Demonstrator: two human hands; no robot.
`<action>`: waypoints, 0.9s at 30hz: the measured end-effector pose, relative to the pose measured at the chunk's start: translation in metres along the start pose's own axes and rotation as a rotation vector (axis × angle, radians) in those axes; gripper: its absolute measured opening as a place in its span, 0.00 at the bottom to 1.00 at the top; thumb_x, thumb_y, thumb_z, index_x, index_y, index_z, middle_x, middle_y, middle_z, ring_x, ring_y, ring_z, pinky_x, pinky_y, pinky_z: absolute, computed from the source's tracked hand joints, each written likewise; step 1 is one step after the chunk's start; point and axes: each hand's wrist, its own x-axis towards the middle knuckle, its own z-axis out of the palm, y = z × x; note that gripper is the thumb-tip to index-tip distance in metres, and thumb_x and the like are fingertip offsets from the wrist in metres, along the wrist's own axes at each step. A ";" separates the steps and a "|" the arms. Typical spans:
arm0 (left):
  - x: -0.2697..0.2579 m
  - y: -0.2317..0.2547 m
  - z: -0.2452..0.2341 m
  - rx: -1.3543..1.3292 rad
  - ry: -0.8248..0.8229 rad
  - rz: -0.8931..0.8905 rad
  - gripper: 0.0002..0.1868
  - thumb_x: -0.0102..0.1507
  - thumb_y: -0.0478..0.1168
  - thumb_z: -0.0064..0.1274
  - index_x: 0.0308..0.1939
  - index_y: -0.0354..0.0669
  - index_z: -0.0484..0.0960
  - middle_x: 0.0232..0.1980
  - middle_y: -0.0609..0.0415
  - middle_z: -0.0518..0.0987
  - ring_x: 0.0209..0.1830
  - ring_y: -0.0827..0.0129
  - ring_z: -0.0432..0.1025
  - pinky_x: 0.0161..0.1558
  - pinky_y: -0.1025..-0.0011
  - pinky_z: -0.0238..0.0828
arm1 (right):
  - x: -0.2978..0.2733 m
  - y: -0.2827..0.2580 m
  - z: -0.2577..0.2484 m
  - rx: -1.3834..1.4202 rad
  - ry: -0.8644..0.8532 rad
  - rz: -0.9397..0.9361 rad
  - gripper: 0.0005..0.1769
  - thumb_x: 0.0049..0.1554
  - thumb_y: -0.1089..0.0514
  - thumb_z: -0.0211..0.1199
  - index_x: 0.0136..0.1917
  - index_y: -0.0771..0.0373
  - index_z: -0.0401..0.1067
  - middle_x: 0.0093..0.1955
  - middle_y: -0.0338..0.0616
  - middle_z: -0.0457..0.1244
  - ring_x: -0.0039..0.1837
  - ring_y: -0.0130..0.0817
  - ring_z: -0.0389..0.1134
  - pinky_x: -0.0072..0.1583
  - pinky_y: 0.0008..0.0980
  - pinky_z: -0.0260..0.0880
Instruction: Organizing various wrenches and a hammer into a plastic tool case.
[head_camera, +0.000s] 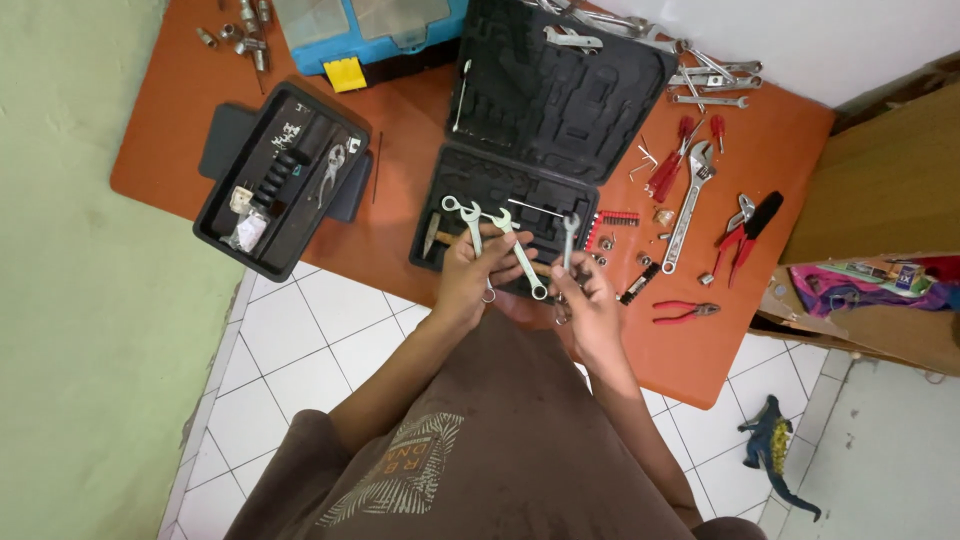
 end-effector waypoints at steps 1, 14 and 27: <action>0.001 -0.001 0.000 -0.007 -0.004 -0.007 0.13 0.65 0.38 0.60 0.50 0.38 0.75 0.50 0.35 0.84 0.43 0.52 0.82 0.40 0.67 0.83 | 0.001 -0.003 0.005 0.017 -0.036 0.019 0.10 0.63 0.58 0.60 0.54 0.65 0.73 0.30 0.44 0.60 0.24 0.22 0.54 0.25 0.20 0.55; 0.016 0.004 -0.017 -0.005 -0.196 -0.140 0.34 0.72 0.66 0.26 0.62 0.44 0.71 0.63 0.37 0.79 0.60 0.50 0.76 0.57 0.61 0.76 | 0.002 -0.003 0.034 -0.007 -0.068 0.129 0.09 0.66 0.52 0.58 0.48 0.59 0.69 0.28 0.36 0.53 0.23 0.20 0.51 0.23 0.19 0.51; 0.063 -0.016 -0.047 -0.071 -0.208 -0.112 0.09 0.74 0.47 0.25 0.51 0.49 0.56 0.62 0.29 0.77 0.53 0.39 0.77 0.49 0.54 0.79 | 0.023 0.019 0.033 -0.039 -0.048 0.108 0.08 0.65 0.55 0.57 0.50 0.62 0.71 0.27 0.35 0.54 0.24 0.20 0.55 0.26 0.20 0.55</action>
